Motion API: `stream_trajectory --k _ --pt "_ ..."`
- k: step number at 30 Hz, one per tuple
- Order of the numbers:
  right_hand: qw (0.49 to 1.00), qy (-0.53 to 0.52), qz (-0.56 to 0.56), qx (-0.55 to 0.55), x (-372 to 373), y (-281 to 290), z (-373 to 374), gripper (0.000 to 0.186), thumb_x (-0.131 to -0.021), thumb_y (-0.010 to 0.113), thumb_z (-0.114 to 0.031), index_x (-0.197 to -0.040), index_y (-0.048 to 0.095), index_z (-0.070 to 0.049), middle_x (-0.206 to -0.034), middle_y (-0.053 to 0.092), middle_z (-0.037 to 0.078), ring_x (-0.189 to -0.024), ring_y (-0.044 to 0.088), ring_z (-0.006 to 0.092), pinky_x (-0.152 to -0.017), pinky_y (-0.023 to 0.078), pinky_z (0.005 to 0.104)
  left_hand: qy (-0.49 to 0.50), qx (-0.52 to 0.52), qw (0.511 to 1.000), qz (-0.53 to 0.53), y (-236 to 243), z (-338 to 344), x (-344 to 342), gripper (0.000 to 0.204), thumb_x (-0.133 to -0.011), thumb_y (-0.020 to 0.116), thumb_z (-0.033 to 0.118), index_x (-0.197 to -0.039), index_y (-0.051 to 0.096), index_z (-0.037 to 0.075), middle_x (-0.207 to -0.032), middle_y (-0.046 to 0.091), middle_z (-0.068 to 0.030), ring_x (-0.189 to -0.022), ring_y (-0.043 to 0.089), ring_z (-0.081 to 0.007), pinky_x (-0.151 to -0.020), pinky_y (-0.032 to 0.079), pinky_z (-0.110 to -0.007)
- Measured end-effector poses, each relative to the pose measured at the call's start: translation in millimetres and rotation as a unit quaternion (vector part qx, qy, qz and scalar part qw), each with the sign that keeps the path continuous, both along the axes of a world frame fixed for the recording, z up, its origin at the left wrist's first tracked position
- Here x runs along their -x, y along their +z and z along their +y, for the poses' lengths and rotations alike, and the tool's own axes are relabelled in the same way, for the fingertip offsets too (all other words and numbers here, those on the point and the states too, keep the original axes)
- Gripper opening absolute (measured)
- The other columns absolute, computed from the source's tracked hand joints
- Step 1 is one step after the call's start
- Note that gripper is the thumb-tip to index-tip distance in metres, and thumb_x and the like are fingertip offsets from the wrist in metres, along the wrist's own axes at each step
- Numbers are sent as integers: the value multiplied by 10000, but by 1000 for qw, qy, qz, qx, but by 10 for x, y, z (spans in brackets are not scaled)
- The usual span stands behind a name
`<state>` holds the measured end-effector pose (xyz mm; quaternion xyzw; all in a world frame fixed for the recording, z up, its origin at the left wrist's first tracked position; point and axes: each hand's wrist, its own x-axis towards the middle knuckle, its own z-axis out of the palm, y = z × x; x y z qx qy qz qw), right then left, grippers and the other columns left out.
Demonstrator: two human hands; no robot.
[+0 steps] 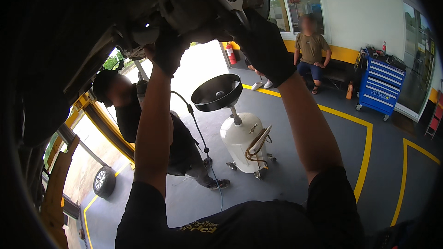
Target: The person selects a socket wrench from a tool chest and works underneath a raised vehicle. They use the wrench to loosen and remove bolts from the suspension assembly while a fluid drain pan is positioned below. The person removes a suspension component and continues to manipulate fasteners with the wrench.
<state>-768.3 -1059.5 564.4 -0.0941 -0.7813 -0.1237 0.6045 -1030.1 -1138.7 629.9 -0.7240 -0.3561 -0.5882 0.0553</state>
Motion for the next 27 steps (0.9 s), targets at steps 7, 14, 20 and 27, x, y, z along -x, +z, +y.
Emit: stream_trajectory --k 7,14,20,27 --pt "972 -122 26 -199 -90 211 -212 511 -917 760 -151 -1404 610 -187 -1358 612 262 -1169 679 402 -941 585 435 60 13 996 69 126 -59 32 727 -828 708 47 -1501 439 10 -1243 659 -169 -918 671 -193 -750 548 -305" --pt "923 -301 14 -240 -27 438 -15 619 -861 708 -43 -1448 553 -165 -1312 622 239 -1149 673 392 -951 572 458 -32 -105 985 136 118 8 225 635 -846 720 72 -1443 507 40 -1108 707 -110 -843 681 -173 -677 544 -282" --pt "920 -294 12 -258 -8 663 -123 746 -824 781 -72 -1511 494 -110 -1330 626 255 -1135 673 408 -942 581 469 -210 61 965 -143 -18 298 96 646 -919 678 -5 -1507 418 60 -1124 702 -115 -796 698 -166 -618 547 -251" --pt "969 158 72 173 68 881 -726 432 -955 737 -348 -1160 631 17 -1003 736 165 -891 725 249 -766 555 382 -24 4 1000 17 -242 565 219 510 -968 644 46 -1443 460 54 -986 717 -106 -655 658 -126 -612 531 -259"
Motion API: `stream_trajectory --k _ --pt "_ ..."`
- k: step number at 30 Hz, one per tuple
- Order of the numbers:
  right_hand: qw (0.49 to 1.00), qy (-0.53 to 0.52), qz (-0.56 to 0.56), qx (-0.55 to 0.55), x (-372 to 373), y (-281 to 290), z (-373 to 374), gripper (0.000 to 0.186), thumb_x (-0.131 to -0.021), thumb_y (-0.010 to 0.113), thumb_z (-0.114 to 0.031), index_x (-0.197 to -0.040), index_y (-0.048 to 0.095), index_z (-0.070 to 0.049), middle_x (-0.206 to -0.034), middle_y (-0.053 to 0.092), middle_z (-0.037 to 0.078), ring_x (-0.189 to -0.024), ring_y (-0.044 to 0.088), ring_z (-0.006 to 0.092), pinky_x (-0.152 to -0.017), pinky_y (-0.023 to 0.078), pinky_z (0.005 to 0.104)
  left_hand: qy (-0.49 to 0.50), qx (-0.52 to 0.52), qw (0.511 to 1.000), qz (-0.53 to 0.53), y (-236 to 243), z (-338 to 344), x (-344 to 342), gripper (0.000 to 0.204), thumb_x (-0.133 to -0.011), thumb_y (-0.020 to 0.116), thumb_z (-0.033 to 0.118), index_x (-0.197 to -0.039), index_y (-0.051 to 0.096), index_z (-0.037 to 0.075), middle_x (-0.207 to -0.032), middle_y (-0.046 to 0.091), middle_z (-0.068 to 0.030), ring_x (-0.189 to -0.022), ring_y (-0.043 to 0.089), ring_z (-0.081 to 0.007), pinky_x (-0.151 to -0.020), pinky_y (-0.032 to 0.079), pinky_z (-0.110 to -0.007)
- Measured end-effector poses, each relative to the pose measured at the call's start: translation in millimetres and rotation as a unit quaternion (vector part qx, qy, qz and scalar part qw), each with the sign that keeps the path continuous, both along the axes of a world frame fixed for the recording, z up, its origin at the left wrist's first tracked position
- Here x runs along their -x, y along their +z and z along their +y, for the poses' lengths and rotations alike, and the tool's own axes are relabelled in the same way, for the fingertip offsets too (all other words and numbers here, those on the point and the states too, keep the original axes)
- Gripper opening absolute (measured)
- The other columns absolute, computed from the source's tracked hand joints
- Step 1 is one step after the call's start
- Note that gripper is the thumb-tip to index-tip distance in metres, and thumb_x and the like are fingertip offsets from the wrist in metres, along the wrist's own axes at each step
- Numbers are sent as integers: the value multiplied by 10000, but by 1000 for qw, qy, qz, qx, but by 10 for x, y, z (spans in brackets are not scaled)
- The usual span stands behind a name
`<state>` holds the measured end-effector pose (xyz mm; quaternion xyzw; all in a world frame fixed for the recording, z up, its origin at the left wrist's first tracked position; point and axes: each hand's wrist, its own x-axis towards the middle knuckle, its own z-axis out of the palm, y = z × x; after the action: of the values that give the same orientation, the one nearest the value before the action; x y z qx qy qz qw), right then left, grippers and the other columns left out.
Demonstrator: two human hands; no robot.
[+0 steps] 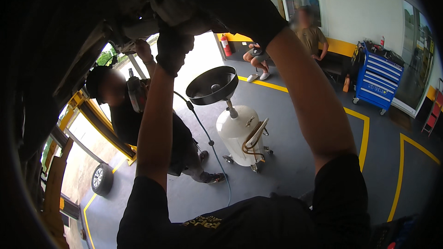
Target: The person selects a socket wrench from a tool chest and works underneath a raised vehicle. They use the wrench to loosen and remove bolts from the suspension assembly while a fluid drain pan is positioned below. The person removes a suspension component and continues to manipulate fasteners with the wrench.
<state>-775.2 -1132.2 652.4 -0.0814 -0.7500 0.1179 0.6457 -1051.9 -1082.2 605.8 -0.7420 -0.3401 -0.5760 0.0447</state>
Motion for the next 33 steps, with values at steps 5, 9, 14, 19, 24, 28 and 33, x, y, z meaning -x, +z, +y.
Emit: stream_trajectory --k 5,9,14,19,24,28,33 --pt "995 48 -76 54 -70 97 -113 534 -932 763 -398 -1243 629 15 -1040 743 171 -911 710 235 -817 552 390 106 -283 940 160 82 0 -49 196 -992 620 145 -1151 615 32 -700 663 -52 -535 606 -118 -456 442 -247" --pt "996 26 -77 41 -58 116 7 585 -921 769 -433 -1272 628 13 -1040 747 166 -911 709 231 -824 554 373 86 -26 994 66 5 -91 -40 194 -1014 584 201 -1015 645 17 -535 580 -20 -439 562 -116 -410 410 -252" --pt "906 -279 -162 -272 18 86 353 469 -851 795 -330 -1231 697 -72 -1193 702 168 -1078 689 343 -905 570 446 163 -22 983 82 -28 72 210 241 -996 593 183 -1130 667 -3 -752 670 -92 -621 638 -185 -547 482 -298" --pt "922 -247 -105 -278 92 87 621 539 -842 795 -469 -1214 716 -88 -1171 697 148 -1048 703 325 -935 559 422 376 -283 852 231 -13 290 315 404 -952 676 267 -1291 661 48 -1228 698 -187 -1183 637 -354 -1005 510 -431" --pt "965 -161 -111 -177 94 117 478 560 -843 819 -461 -1183 693 -34 -1081 729 183 -976 730 334 -884 573 415 299 -228 894 243 -73 67 228 390 -894 694 182 -1262 693 55 -1206 714 -199 -1141 671 -392 -1046 503 -480" --pt "989 -124 -63 -58 117 65 256 610 -811 851 -446 -1195 668 -8 -1002 734 193 -913 736 346 -840 574 418 -68 -110 991 46 -18 38 294 534 -968 635 266 -1429 531 17 -1127 719 -164 -804 650 -249 -728 530 -342" --pt "972 -186 -7 -142 169 -95 117 510 -808 790 -248 -1263 622 -92 -925 726 170 -807 744 338 -718 601 444 -694 278 644 -160 -108 456 685 673 -1013 484 562 -1445 515 46 -1221 657 -169 -964 659 -278 -746 554 -372"
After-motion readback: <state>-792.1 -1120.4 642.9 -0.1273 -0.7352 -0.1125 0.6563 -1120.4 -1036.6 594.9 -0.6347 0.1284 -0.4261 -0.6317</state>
